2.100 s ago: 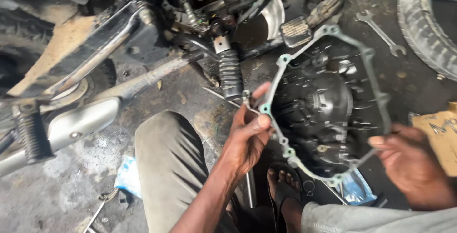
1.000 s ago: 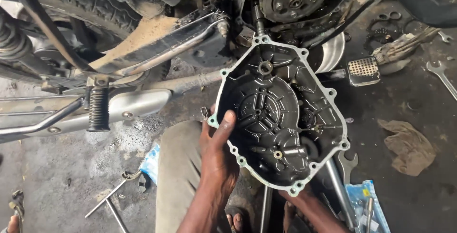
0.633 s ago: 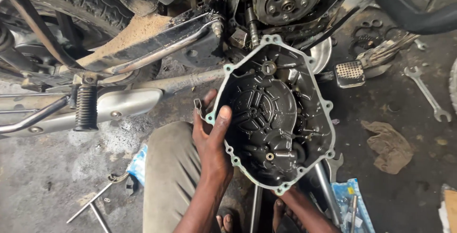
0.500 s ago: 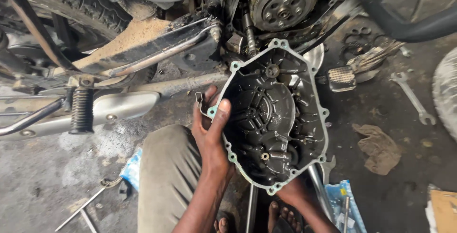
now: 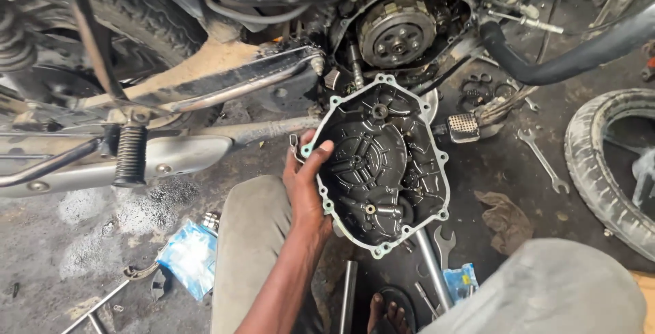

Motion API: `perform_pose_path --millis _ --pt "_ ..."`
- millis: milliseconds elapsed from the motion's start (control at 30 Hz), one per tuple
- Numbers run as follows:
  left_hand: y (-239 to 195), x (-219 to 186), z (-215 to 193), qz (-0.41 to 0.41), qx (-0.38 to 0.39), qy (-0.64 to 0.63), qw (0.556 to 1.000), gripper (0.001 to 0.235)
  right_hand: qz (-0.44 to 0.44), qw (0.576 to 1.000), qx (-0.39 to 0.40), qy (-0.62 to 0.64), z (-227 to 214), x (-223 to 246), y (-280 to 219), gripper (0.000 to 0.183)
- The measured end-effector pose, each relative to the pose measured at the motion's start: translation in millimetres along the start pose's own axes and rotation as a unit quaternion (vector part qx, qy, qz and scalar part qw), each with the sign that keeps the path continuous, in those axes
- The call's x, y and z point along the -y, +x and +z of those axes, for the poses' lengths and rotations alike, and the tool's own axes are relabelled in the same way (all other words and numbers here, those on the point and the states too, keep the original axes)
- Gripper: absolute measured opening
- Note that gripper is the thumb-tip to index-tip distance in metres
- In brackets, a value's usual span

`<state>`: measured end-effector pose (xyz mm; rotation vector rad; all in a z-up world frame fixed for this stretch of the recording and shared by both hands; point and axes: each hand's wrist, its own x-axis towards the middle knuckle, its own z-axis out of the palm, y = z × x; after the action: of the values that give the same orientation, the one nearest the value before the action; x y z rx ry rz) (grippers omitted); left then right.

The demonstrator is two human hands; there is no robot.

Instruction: Scrape off old gasket material from a motorcycle engine side cover using a metal strip.

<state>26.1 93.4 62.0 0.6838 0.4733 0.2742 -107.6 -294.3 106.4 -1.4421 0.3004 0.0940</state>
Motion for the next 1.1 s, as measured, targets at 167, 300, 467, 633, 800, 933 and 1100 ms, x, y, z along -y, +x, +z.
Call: perform_pose_path --millis 167,300,467,633,800,933,1100 --pt "-0.1 6.6 -8.3 0.034 0.009 0.02 0.999 0.052 -0.033 0.99 -0.052 0.128 73.4 -15.9 37.9 0.022" --pt "-7.4 2.1 -0.3 0.026 0.001 0.025 0.999 0.055 -0.065 0.965 -0.108 0.228 99.6 1.0 55.5 0.018" --pt "-8.9 3.0 -3.1 0.036 0.014 0.029 0.999 0.055 -0.156 0.986 -0.059 -0.023 122.0 -15.0 86.1 0.023" --pt "-6.3 4.5 -5.0 0.053 0.022 0.034 0.998 0.055 -0.176 0.98 0.002 -0.09 130.3 -20.7 87.0 0.03" --pt "-7.3 1.5 -0.8 0.031 -0.003 0.03 0.999 0.059 -0.119 0.974 -0.086 -0.175 128.7 -10.6 84.8 0.013" --pt "-5.2 7.1 -3.3 0.063 -0.004 0.059 0.996 0.06 -0.256 0.95 -0.058 -0.168 123.4 -51.5 82.4 0.012" --pt "-6.3 8.6 -2.5 0.058 -0.032 0.081 0.995 0.062 -0.278 0.947 -0.056 -0.147 139.0 -46.5 69.0 0.01"
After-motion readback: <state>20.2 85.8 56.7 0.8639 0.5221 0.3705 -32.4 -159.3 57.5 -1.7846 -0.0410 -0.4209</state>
